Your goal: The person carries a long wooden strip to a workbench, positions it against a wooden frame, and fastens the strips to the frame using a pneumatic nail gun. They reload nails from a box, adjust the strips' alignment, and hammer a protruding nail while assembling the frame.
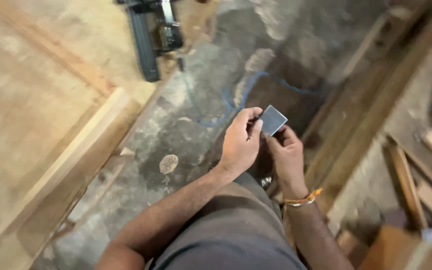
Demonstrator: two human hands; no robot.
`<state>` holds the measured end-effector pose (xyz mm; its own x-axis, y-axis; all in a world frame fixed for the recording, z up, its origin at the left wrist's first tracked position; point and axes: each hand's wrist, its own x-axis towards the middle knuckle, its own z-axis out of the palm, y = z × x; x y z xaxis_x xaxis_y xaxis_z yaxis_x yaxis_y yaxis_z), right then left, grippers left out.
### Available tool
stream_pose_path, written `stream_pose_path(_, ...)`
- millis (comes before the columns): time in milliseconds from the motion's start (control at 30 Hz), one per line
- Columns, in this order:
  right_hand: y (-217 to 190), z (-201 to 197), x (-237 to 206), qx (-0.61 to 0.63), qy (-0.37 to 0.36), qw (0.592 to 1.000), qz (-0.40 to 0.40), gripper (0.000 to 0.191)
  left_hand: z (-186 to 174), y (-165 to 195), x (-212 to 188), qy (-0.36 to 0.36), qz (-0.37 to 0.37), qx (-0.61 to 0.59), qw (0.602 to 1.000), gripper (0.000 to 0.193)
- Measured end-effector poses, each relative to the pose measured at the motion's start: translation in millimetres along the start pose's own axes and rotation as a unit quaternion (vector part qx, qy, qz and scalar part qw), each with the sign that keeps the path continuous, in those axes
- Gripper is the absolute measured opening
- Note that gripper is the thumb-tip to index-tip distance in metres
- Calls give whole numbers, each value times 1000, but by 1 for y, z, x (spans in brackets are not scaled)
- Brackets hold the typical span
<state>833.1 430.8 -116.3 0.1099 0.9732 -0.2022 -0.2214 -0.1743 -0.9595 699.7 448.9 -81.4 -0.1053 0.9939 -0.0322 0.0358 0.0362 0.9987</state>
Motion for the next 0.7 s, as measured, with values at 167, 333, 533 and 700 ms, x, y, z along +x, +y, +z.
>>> stream_pose_path(167,33,81,76,43,-118,987,100,20,-64,-39,64,140,-22,4,990,26)
stream_pose_path(333,43,148,163,28,-205,963,171,18,-108,-63,138,237,-43,-12,971,30)
stream_pose_path(533,37,203,283,-11,-293,932,212,18,-130,-73,228,301,-50,-17,952,30)
stream_pose_path(700,45,248,360,-66,-297,916,260,21,-161,-86,273,384,-104,-13,917,27)
